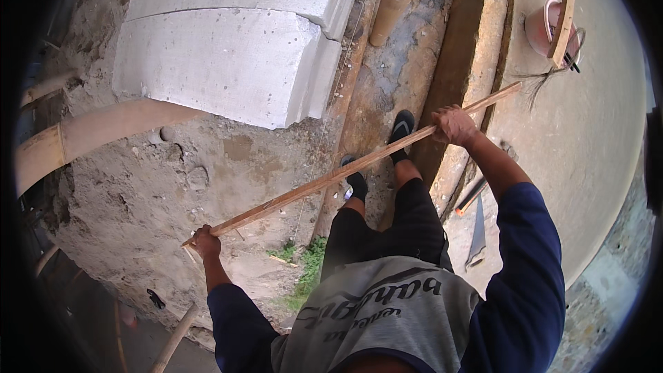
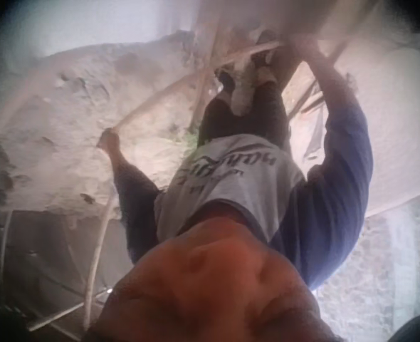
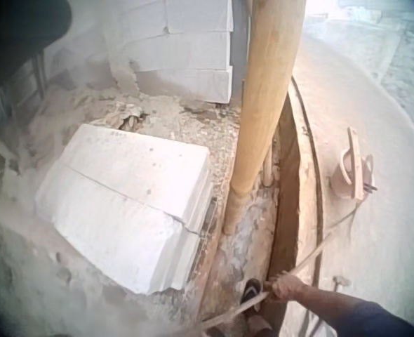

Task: The person uses a hammer to split a wooden plank, then uses a hand saw to cut the plank into smaller pieces. The person positions the wood on the ground and cuts it repeatedly.

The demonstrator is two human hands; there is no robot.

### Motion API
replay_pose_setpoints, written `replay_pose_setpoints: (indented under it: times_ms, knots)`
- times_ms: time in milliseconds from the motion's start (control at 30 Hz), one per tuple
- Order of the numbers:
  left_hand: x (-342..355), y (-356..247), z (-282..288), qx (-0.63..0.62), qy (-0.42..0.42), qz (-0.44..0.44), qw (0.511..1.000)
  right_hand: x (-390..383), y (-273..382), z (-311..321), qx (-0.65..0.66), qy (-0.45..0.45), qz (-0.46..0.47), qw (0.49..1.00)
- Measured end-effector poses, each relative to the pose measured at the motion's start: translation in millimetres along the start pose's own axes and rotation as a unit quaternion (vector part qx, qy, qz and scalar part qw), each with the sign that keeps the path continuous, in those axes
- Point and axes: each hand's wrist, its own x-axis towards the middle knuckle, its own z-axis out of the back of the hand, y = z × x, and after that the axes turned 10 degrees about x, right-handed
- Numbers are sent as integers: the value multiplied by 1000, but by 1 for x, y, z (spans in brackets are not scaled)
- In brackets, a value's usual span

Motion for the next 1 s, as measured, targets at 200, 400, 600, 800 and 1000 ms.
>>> replay_pose_setpoints:
  times_ms: [200,400,600,800,1000]
  knots:
    - [6,48,37,76,-8,0,997,53,55,-53,-11,3,18,1000]
    - [-23,48,41,75,34,-82,993,101,71,-122,-136,-204,-48,968]
    - [-54,-35,72,35,97,-170,980,45,102,-85,127,75,-174,974]
    - [-24,-106,51,29,159,-146,976,-62,46,-86,169,-75,-153,971]
    - [-7,-116,66,40,183,-149,971,-79,91,141,190,-349,-158,904]
